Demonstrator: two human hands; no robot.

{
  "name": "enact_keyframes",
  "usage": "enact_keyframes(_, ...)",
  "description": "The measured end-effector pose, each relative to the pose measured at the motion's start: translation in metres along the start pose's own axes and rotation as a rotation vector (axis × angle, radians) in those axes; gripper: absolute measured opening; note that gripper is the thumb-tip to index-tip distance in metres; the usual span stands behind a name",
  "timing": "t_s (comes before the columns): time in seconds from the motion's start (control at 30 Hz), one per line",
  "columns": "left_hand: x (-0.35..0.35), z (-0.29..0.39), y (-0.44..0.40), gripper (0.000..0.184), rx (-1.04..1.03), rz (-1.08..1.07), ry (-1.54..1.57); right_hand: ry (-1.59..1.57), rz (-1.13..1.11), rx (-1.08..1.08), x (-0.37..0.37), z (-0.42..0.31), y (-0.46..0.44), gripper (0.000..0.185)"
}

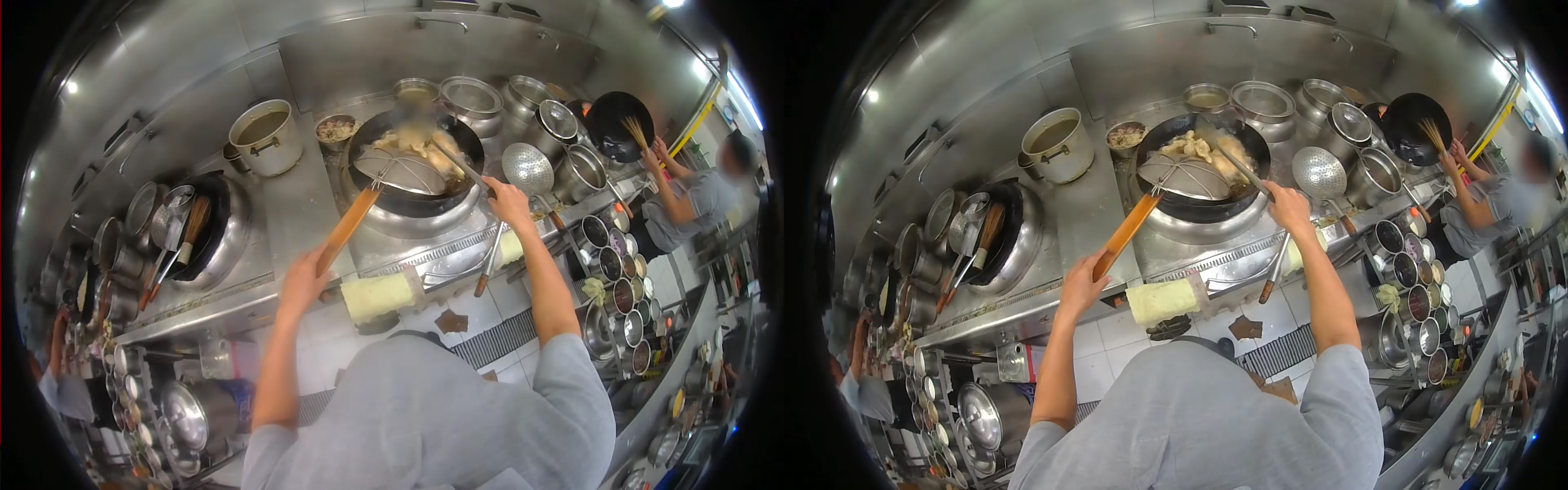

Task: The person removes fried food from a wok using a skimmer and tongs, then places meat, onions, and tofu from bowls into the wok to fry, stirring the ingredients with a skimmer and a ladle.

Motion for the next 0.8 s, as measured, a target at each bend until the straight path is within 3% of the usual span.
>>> enact_keyframes(0.1,0.002,0.000,-0.005,0.060,-0.013,0.045,-0.016,0.034,0.118,0.039,-0.003,-0.003,0.002,0.050)
enact_keyframes(0.27,0.026,-0.003,-0.001,0.059,-0.039,0.058,0.029,0.297,0.107,-0.158,0.002,0.012,-0.004,0.045)
enact_keyframes(0.43,0.071,0.026,0.006,0.054,-0.005,0.094,-0.075,0.158,0.148,0.013,-0.027,0.090,-0.024,0.051)
enact_keyframes(0.5,0.080,0.032,0.009,0.052,-0.004,0.120,-0.126,-0.348,-0.144,0.121,-0.056,0.130,-0.041,0.053)
enact_keyframes(0.53,0.083,0.035,0.008,0.051,-0.011,0.121,-0.141,-0.355,-0.141,0.128,-0.044,0.119,-0.042,0.053)
enact_keyframes(0.6,0.088,0.038,0.005,0.050,-0.027,0.128,-0.168,-0.695,-0.604,-0.288,-0.019,0.107,-0.041,0.056)
enact_keyframes(0.8,0.085,0.036,0.002,0.047,-0.043,0.103,-0.226,-0.933,-0.689,-0.216,-0.092,0.079,-0.060,0.058)
Point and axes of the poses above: each hand's wrist, its own y-axis away from the middle knuckle, its own x-axis out of the back of the hand, z = x × y, the point moved 1 cm from there along -y, towards the middle knuckle, and after that the axes turned 6 degrees about y, right-handed, at the moved point
